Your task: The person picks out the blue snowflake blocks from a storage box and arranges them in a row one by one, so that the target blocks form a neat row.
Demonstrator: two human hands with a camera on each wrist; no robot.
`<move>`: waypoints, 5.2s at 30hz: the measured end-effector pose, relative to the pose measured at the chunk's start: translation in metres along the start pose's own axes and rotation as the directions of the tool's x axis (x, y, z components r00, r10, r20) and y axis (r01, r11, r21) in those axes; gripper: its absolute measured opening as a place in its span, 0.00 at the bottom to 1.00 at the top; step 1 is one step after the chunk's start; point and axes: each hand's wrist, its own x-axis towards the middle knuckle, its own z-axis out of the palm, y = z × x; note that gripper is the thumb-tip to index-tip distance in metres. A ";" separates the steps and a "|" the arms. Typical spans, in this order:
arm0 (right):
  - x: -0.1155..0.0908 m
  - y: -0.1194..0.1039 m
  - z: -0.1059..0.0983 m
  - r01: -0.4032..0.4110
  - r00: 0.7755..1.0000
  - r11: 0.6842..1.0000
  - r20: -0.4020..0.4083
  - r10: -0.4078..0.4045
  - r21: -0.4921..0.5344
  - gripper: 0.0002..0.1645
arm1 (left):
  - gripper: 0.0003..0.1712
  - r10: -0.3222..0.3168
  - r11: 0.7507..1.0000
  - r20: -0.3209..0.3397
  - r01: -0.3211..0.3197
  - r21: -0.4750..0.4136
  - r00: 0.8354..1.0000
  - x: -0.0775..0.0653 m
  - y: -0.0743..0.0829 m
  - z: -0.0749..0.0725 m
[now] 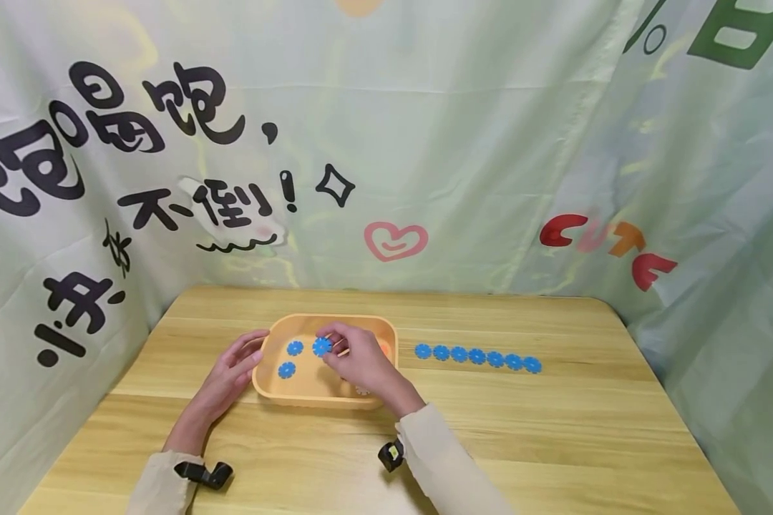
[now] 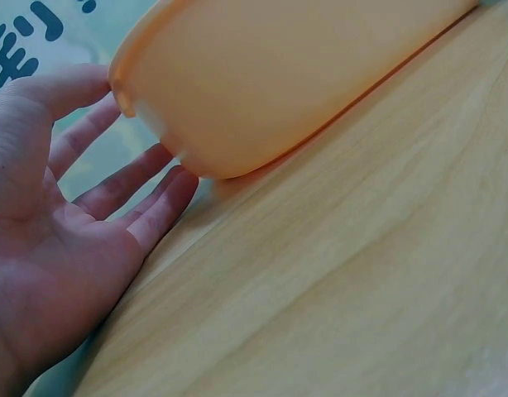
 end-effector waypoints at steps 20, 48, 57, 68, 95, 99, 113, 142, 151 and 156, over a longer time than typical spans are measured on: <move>-0.036 0.004 -0.026 0.028 0.995 0.998 -0.090 -0.033 -0.062 0.22 | 0.29 -0.013 1.000 -0.009 0.013 0.018 1.000 0.002 -0.001 0.000; -0.087 0.028 -0.085 -0.026 0.970 0.996 -0.244 0.005 -0.085 0.21 | 0.29 -0.026 0.999 -0.025 0.027 0.036 0.999 0.000 -0.002 -0.001; -0.106 0.036 -0.112 -0.065 0.953 0.986 -0.302 0.015 -0.155 0.20 | 0.29 -0.025 0.999 -0.018 0.025 0.035 1.000 0.000 -0.002 -0.001; -0.121 0.048 -0.147 -0.108 0.910 0.968 -0.415 0.004 -0.227 0.23 | 0.29 -0.021 0.999 -0.013 0.021 0.025 1.000 0.001 -0.001 0.000; -0.175 0.093 -0.216 -0.312 0.779 0.935 -0.610 0.148 -0.171 0.29 | 0.30 -0.034 0.998 -0.028 0.035 0.046 0.999 0.000 -0.003 -0.003; -0.184 0.101 -0.222 -0.370 0.768 0.916 -0.606 0.207 -0.157 0.31 | 0.30 -0.038 0.998 -0.029 0.039 0.043 0.999 0.000 -0.002 -0.002; -0.196 0.132 -0.232 -0.471 0.772 0.832 -0.594 0.228 -0.293 0.25 | 0.30 -0.023 0.999 -0.019 0.023 0.041 1.000 0.000 -0.002 -0.002; -0.194 0.133 -0.229 -0.503 0.762 0.817 -0.591 0.264 -0.283 0.25 | 0.29 -0.026 0.999 -0.016 0.026 0.042 1.000 0.000 -0.002 -0.001; -0.183 0.099 -0.223 -0.359 0.787 0.906 -0.595 0.165 -0.224 0.26 | 0.29 -0.032 0.998 -0.020 0.033 0.051 0.999 0.000 -0.002 -0.001; -0.169 0.078 -0.211 -0.234 0.813 0.946 -0.578 0.064 -0.224 0.24 | 0.29 -0.040 0.997 -0.029 0.042 0.060 0.999 -0.002 -0.004 -0.003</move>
